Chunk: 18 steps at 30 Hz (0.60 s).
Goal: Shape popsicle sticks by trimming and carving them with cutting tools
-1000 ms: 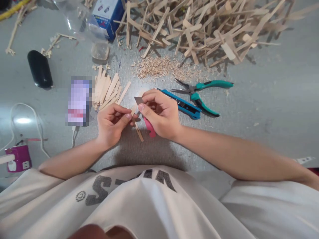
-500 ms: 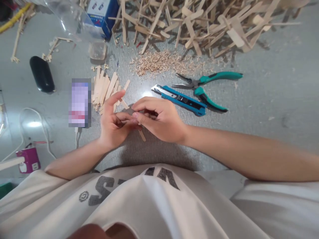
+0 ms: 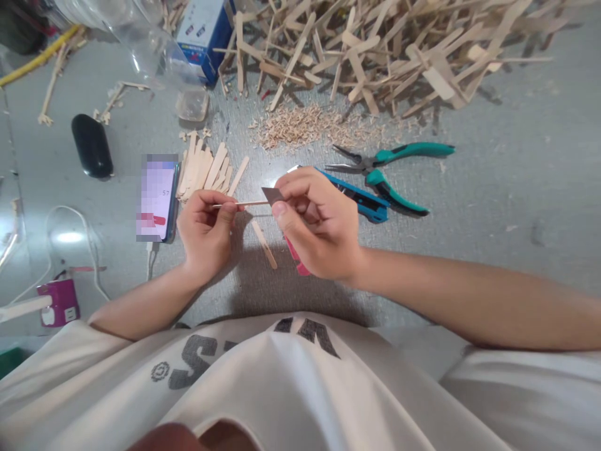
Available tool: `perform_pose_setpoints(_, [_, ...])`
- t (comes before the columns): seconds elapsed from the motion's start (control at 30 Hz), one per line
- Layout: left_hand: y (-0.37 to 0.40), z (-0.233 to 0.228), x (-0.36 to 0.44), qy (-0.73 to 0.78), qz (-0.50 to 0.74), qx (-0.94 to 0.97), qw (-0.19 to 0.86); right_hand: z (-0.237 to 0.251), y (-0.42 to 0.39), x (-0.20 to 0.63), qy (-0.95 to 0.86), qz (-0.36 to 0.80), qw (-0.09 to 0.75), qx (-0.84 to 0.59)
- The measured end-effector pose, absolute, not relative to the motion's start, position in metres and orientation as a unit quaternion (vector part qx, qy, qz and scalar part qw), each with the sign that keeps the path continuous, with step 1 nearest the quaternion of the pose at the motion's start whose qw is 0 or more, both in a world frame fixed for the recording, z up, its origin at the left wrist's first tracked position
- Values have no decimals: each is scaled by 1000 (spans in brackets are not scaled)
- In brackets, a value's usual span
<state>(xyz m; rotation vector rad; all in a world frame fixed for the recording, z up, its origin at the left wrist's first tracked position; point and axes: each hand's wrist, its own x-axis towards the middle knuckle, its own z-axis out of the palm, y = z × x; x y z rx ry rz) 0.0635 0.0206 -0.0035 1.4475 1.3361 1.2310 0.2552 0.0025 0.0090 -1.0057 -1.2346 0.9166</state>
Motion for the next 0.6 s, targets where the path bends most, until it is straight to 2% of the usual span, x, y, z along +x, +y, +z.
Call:
perform_pose_setpoints(0.07, [20,-5,64,519,505,575,381,8,-2,253,-530,388,614,-438])
perform_pose_setpoints(0.2, [18,-7,63,467,533,588,389,8,-7,252,-499,434,564,-496])
perform_pose_setpoints(0.6, [15,2,66,522,378,551,530,9,2,256,-469,515,509,-505])
